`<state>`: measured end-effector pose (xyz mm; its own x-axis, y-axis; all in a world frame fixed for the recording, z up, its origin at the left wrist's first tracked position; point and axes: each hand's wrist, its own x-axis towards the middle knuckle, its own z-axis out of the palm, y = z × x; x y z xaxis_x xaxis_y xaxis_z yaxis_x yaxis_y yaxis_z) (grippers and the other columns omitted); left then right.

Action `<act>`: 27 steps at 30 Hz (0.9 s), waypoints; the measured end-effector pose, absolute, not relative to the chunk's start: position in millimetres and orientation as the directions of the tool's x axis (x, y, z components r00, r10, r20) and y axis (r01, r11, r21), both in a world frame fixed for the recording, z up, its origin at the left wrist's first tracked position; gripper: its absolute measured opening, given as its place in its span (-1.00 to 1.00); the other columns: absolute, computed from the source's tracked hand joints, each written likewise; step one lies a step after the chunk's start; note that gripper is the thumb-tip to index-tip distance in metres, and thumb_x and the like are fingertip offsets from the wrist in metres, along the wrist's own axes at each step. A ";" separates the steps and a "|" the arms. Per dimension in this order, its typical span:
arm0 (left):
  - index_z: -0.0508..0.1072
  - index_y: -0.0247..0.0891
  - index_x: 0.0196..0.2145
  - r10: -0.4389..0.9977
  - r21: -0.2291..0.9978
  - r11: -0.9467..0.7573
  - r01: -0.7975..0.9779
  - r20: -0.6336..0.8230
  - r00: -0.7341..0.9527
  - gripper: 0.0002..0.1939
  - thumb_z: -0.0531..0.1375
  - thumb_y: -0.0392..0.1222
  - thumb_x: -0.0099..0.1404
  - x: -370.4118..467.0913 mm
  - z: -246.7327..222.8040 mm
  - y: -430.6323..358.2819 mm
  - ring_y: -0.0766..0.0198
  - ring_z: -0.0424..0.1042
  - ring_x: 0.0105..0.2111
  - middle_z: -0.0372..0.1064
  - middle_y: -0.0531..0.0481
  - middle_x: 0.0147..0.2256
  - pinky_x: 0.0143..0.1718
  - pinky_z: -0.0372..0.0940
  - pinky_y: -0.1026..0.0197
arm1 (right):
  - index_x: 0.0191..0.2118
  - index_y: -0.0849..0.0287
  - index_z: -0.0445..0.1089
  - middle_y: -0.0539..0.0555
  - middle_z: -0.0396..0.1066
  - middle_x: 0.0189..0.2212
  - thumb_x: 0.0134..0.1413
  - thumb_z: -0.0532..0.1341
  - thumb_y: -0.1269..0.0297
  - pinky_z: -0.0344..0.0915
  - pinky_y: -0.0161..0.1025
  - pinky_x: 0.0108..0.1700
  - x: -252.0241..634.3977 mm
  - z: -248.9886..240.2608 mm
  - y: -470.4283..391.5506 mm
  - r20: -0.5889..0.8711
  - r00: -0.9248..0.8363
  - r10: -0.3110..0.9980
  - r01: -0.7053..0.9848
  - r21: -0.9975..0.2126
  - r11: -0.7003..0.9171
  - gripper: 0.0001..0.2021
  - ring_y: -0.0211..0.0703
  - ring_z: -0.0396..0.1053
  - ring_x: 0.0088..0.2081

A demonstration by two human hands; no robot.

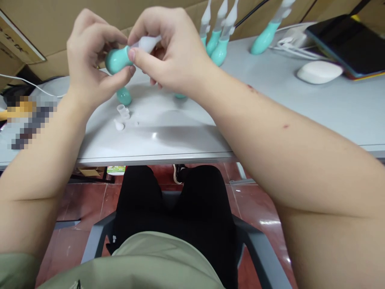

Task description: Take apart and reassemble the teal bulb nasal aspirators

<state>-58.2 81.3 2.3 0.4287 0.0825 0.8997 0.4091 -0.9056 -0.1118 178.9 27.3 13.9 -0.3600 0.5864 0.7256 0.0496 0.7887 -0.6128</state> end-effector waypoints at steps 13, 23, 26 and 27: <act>0.75 0.00 -0.13 0.004 -0.092 -0.966 0.240 0.927 0.374 -0.55 0.26 0.37 0.44 -46.0 -4.0 79.8 0.10 0.57 -0.37 0.64 -0.04 -0.36 -0.34 0.36 -0.01 | -0.26 0.05 0.45 -0.10 0.56 -0.40 0.18 0.45 0.04 0.51 -0.31 -0.51 184.1 17.3 33.8 0.657 -0.411 0.632 -0.004 -0.695 0.719 -0.75 -0.28 0.55 -0.47; 0.79 0.09 -0.13 0.311 0.268 -0.950 0.157 0.836 0.452 -0.73 0.44 0.17 0.29 -53.9 1.2 68.3 0.05 0.54 -0.46 0.67 -0.04 -0.33 -0.42 0.35 -0.04 | -0.30 0.07 0.46 -0.11 0.55 -0.45 0.05 0.55 -0.15 0.53 -0.30 -0.53 184.2 17.5 34.1 0.637 -0.442 0.632 -0.065 -0.725 0.685 -0.57 -0.28 0.52 -0.52; 0.80 0.09 -0.16 0.336 0.288 -0.942 0.175 0.823 0.459 -0.72 0.47 0.21 0.26 -54.9 4.8 70.0 0.10 0.45 -0.52 0.63 -0.03 -0.39 -0.43 0.30 -0.05 | -0.30 0.06 0.45 -0.13 0.55 -0.45 0.07 0.53 -0.14 0.50 -0.32 -0.55 183.8 18.3 31.6 0.644 -0.443 0.624 -0.070 -0.718 0.692 -0.58 -0.31 0.50 -0.53; 0.80 0.08 -0.17 0.344 0.303 -0.939 0.162 0.813 0.470 -0.71 0.50 0.22 0.24 -54.8 5.6 70.8 0.13 0.42 -0.53 0.62 -0.02 -0.40 -0.44 0.27 -0.03 | -0.30 0.07 0.45 -0.13 0.55 -0.45 0.07 0.53 -0.16 0.49 -0.32 -0.56 183.6 18.4 31.3 0.641 -0.446 0.624 -0.070 -0.721 0.690 -0.57 -0.31 0.49 -0.54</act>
